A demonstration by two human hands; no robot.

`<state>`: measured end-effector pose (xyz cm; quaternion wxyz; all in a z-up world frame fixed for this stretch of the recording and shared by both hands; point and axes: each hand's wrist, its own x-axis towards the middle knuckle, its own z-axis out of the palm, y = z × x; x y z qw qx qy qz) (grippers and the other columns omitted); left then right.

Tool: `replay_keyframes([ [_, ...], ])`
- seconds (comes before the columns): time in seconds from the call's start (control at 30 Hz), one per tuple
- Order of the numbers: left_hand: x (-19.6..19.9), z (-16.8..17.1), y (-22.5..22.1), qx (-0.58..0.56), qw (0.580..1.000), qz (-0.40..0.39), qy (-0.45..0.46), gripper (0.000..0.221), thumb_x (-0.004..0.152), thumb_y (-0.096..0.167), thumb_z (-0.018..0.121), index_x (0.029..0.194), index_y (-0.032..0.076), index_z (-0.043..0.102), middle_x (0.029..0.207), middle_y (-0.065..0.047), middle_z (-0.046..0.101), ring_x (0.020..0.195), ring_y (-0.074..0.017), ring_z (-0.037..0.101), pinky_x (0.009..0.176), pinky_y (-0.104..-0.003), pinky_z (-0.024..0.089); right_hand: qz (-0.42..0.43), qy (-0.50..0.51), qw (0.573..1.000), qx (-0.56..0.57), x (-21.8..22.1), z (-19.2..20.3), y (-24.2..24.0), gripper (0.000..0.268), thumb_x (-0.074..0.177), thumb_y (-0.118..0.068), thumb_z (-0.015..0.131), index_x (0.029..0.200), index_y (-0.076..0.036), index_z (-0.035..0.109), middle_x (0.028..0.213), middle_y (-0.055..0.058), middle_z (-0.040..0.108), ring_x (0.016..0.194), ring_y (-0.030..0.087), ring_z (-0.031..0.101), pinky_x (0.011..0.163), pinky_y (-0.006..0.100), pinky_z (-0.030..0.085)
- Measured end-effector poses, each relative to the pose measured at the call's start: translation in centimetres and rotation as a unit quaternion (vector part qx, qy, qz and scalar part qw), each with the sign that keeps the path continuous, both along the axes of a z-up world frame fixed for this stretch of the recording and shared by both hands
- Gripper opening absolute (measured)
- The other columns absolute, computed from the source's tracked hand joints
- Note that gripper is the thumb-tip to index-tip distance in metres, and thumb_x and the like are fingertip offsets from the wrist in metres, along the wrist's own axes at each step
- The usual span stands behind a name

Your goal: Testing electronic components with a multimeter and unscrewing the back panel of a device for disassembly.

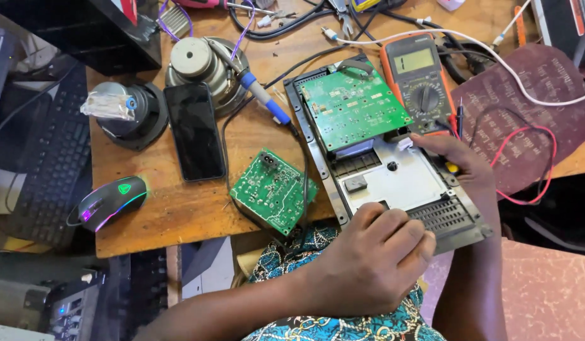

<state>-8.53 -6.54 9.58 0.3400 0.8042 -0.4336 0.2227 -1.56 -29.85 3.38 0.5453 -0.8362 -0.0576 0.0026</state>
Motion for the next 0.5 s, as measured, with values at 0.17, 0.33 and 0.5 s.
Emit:
replay_keyframes([
  [0.17,0.6,2.6,1.5,-0.087,0.995,-0.029,0.039,0.020,0.114,-0.001,0.055,0.117,-0.007,0.074,0.121,-0.021,0.072,0.113,-0.0378,0.071,0.107,-0.049,0.050,0.054,-0.220,0.964,-0.142,1.0,1.8,-0.2,0.032,0.110,-0.004,0.063,0.138,0.004,0.075,0.134,0.021,0.071,0.124,0.028,0.065,0.115,0.035,0.044],
  [0.33,3.8,-0.7,6.5,-0.058,0.993,0.008,0.106,0.062,0.105,0.009,0.083,0.158,0.023,0.054,0.173,-0.003,0.051,0.170,-0.0275,0.047,0.148,-0.054,0.027,0.229,-0.226,0.940,-0.114,6.0,3.1,-3.2,0.065,0.111,-0.037,0.040,0.148,0.014,0.055,0.152,0.034,0.060,0.142,0.043,0.062,0.124,0.046,0.047],
  [0.5,9.0,-4.1,9.3,-0.152,0.943,0.130,0.264,0.087,0.100,0.005,0.074,0.171,0.011,0.025,0.178,-0.018,0.035,0.170,-0.0366,0.033,0.142,-0.051,0.026,-0.042,-0.349,0.927,-0.127,5.3,7.0,1.9,0.052,0.115,-0.027,0.049,0.122,0.006,0.089,0.101,0.016,0.065,0.102,0.027,0.056,0.103,0.043,0.040],
])
